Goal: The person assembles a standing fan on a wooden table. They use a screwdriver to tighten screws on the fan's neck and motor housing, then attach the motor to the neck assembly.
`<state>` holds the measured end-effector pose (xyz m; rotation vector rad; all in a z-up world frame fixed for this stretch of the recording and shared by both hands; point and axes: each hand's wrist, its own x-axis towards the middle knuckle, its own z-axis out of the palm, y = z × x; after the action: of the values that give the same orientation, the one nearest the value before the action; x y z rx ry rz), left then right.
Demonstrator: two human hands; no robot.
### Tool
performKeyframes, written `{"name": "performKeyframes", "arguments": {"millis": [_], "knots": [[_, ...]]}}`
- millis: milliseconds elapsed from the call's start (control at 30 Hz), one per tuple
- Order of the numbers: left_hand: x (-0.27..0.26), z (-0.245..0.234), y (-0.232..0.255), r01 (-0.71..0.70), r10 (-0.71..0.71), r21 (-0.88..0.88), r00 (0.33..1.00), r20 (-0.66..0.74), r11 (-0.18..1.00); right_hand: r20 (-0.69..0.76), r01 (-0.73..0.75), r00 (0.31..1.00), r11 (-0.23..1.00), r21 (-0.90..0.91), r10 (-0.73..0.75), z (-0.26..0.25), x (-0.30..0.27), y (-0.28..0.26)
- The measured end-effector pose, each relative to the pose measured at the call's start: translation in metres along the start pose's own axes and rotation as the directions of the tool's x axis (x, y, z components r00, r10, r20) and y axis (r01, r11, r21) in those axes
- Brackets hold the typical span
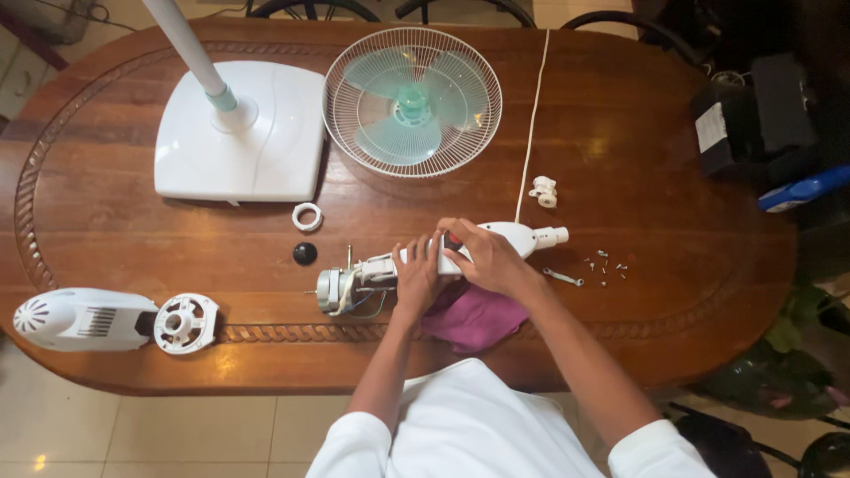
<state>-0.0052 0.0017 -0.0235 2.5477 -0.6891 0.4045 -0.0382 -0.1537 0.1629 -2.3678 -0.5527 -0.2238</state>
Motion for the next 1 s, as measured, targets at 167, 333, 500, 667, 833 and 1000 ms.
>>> {"name": "performKeyframes", "arguments": {"millis": [167, 333, 500, 667, 833, 1000], "knots": [[0.01, -0.006, 0.002, 0.051, -0.048, -0.055, 0.997, 0.055, 0.997, -0.185, -0.206, 0.962, 0.979, -0.009, 0.201, 0.017, 0.001, 0.013], [0.008, -0.01, 0.004, 0.064, -0.06, -0.055, 0.996, 0.068, 0.996, -0.186, -0.2, 0.964, 0.979, -0.029, 0.191, 0.017, 0.005, 0.012], [0.007, -0.012, 0.007, 0.052, -0.052, 0.005, 0.995, 0.084, 0.999, -0.159, -0.068, 0.984, 0.991, 0.113, 0.086, 0.022, 0.005, 0.004], [0.008, -0.014, 0.008, 0.051, -0.048, -0.071, 0.998, 0.047, 0.996, -0.18, -0.249, 0.949, 0.966, 0.067, 0.258, 0.03, 0.009, 0.01], [0.011, -0.012, 0.005, 0.033, -0.032, -0.059, 0.999, 0.023, 0.998, -0.168, -0.086, 0.98, 0.987, 0.139, 0.109, 0.023, 0.012, 0.009], [0.009, -0.012, 0.005, 0.052, -0.051, -0.013, 0.996, 0.076, 0.999, -0.205, -0.14, 0.964, 0.979, 0.148, 0.168, 0.034, 0.004, 0.02]]}}
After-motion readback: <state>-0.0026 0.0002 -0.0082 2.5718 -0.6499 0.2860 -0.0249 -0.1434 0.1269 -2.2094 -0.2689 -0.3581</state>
